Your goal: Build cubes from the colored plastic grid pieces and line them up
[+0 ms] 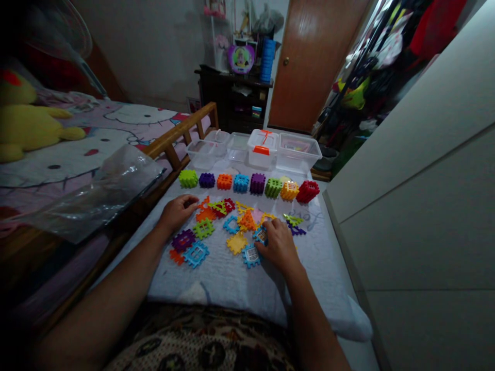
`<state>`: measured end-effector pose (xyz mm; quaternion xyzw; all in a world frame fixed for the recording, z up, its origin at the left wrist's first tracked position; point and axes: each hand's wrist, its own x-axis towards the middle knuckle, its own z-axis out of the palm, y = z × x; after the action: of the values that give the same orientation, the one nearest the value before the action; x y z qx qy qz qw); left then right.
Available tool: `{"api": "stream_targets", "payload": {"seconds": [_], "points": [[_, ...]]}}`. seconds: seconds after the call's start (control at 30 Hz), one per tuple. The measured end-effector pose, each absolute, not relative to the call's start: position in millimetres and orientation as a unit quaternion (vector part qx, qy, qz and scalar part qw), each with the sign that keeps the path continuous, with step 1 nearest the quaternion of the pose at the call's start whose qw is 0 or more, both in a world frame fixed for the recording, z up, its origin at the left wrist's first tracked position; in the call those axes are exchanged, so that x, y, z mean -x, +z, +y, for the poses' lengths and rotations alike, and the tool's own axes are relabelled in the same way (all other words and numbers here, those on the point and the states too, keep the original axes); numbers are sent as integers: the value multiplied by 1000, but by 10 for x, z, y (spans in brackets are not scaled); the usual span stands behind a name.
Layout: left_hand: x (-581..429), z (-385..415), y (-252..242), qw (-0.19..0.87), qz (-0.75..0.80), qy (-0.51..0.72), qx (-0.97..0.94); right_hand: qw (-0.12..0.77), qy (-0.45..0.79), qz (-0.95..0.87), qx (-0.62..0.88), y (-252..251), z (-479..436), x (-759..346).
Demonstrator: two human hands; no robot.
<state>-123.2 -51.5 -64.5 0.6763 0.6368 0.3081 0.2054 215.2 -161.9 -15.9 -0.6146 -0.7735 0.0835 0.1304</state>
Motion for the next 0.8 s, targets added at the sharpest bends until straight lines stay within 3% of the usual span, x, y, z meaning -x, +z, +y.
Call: {"api": "stream_targets", "payload": {"seconds": [0.4,0.63,0.8], "points": [[1217,-529,-607,207,631,314,-679,126,71,-794,590,-113,-1270,-1694],[1220,-519,-625,212,634,314,-674,190,22,-726,661,-232,-1254,-1869],[1235,-508,-647,202,632,312,-680,202,60,-728,653,-188,-1379,-2213]]}}
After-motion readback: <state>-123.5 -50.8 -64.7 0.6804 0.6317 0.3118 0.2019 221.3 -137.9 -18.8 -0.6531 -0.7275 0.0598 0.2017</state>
